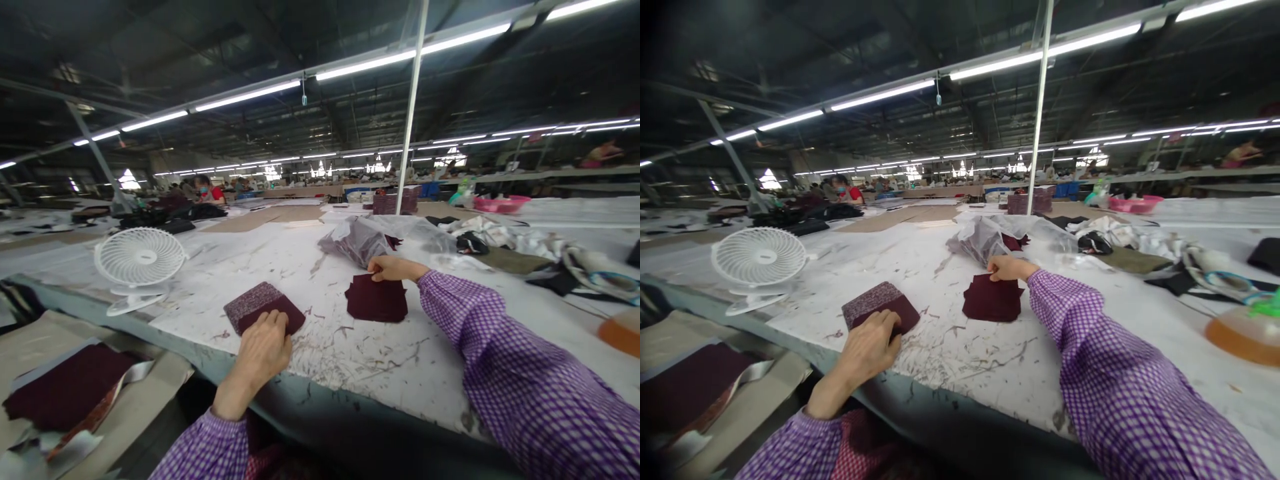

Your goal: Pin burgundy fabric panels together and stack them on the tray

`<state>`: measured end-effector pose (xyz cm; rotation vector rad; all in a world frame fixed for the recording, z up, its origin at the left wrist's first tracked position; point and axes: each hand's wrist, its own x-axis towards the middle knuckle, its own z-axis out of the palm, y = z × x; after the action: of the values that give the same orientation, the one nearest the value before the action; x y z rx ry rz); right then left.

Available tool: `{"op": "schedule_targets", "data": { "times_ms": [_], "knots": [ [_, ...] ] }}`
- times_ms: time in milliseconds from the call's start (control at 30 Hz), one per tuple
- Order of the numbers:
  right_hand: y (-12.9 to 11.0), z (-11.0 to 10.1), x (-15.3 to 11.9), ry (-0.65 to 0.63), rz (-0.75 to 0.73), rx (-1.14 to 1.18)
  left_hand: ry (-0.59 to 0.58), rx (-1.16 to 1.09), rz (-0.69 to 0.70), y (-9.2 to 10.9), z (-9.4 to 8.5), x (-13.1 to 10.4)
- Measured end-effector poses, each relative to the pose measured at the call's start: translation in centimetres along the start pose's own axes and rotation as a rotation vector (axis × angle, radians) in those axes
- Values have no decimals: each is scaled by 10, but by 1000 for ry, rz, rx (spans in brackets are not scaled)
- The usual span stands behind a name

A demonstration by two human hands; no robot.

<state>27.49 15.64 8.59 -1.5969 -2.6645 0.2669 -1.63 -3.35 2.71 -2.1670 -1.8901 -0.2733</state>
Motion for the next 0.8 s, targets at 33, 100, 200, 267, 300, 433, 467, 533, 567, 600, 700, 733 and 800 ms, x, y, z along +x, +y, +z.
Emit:
{"op": "schedule_targets", "data": {
  "times_ms": [33, 100, 200, 267, 300, 433, 467, 533, 567, 600, 700, 733, 800],
  "knots": [
    [3, 5, 3, -1, 28, -60, 2, 4, 6, -1, 1, 0],
    [3, 14, 7, 32, 6, -169, 4, 21, 13, -2, 2, 0],
    [-6, 29, 12, 100, -133, -233, 14, 39, 10, -3, 6, 0],
    [-14, 40, 14, 101, -188, -239, 33, 36, 0, -3, 9, 0],
    [-17, 45, 15, 95, -188, -256, 48, 25, -8, -4, 10, -1],
    [-23, 53, 17, 44, -153, -357, 133, -182, -178, -11, 19, -1],
    [-24, 51, 16, 42, -142, -355, 147, -281, -259, -15, 22, -1],
    [-32, 47, 12, 110, -149, -310, 175, -504, -399, -24, 29, 0],
    [-40, 45, 10, 162, -182, -277, 191, -606, -437, -29, 33, 0],
    [-49, 43, 7, 208, -247, -239, 206, -689, -454, -33, 36, 0],
    [-92, 46, 3, 207, -600, -113, 246, -818, -452, -41, 44, 1],
    [-108, 50, 5, 175, -716, -86, 258, -838, -446, -42, 46, 1],
    [-138, 59, 13, 135, -865, -71, 288, -880, -427, -41, 49, 1]
  ]
}}
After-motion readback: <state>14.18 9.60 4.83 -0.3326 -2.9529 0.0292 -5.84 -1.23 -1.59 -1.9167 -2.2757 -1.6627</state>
